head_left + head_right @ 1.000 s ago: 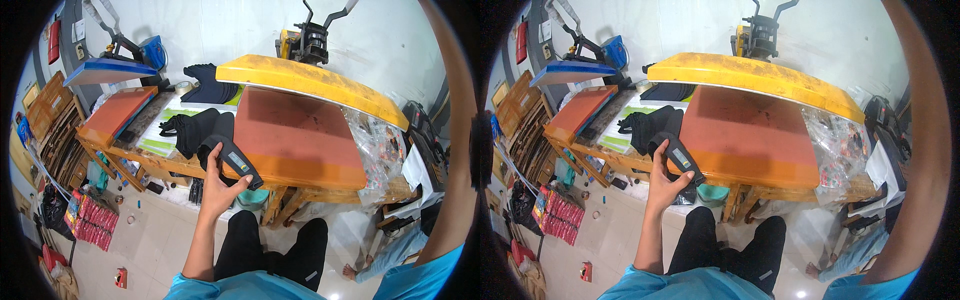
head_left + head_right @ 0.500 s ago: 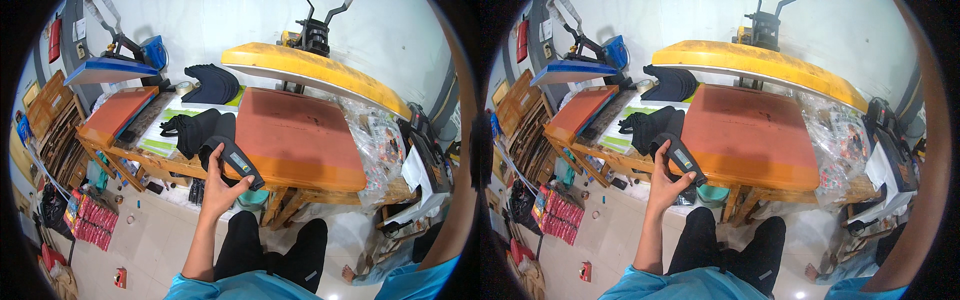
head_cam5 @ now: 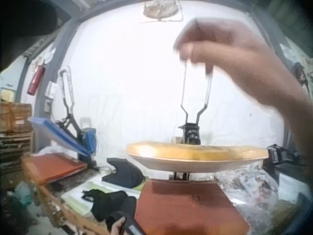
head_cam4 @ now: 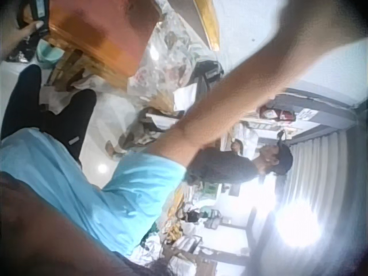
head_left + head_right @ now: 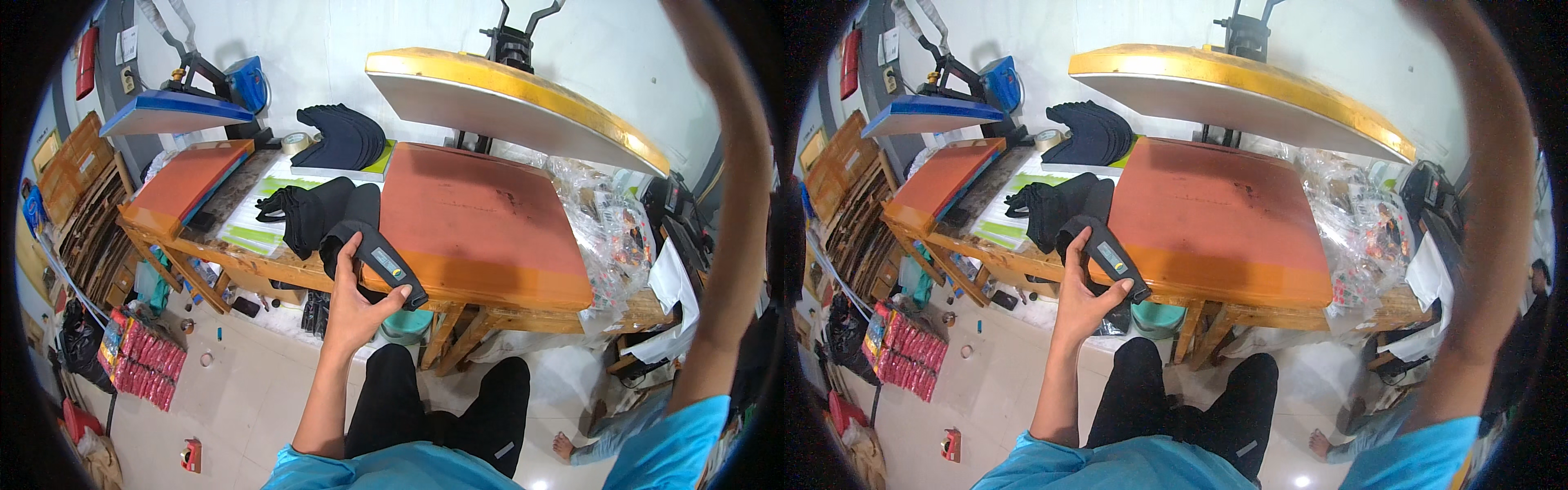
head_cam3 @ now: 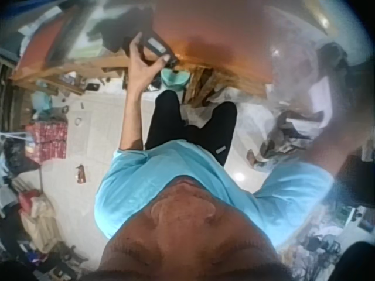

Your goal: The person prepares a black hat, aligns a small graphic label on it, and uses a manual heat press to secure the design onto the fabric.

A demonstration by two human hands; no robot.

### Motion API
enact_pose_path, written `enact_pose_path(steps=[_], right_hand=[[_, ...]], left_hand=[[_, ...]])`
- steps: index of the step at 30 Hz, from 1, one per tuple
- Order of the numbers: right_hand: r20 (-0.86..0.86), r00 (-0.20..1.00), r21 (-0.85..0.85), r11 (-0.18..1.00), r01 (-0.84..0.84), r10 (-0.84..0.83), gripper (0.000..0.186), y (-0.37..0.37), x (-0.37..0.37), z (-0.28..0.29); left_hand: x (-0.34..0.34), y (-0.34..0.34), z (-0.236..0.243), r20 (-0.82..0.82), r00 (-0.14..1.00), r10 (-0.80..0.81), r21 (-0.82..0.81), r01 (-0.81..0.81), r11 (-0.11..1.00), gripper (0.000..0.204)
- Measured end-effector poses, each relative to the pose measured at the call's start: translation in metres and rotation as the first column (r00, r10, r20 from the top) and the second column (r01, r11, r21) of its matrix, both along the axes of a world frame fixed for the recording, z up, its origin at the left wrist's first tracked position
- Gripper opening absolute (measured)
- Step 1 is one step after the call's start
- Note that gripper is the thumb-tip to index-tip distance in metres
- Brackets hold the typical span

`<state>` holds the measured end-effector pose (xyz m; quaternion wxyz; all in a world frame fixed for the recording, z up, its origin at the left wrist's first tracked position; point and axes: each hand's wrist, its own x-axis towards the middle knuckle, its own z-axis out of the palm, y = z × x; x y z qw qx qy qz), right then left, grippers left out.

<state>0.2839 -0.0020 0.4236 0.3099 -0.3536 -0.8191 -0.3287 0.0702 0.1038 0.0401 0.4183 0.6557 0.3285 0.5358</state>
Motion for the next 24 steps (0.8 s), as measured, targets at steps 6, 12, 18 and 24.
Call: enact_pose_path(steps=[6,12,18,24], right_hand=[[-0.137,0.984,-0.479,0.862,-0.168,0.115,0.008,0.020,-0.025,-0.156],[-0.263,0.964,-0.584,0.790,-0.187,0.034,0.011,0.066,-0.030,-0.244],[-0.222,0.973,-0.669,0.736,-0.106,-0.061,0.017,0.088,-0.035,-0.267],[-0.228,0.974,-0.646,0.750,-0.142,-0.012,0.016,0.089,-0.034,-0.269]], left_hand=[[0.001,0.000,0.004,0.021,0.999,-0.033,-0.065,0.034,0.997,0.110],[0.008,0.001,0.003,0.004,0.999,-0.036,-0.020,0.036,0.999,0.111],[0.003,0.001,0.002,-0.064,0.998,0.004,0.022,-0.003,1.000,0.113],[0.003,0.000,0.004,-0.086,0.996,0.013,0.019,-0.012,1.000,0.114]])
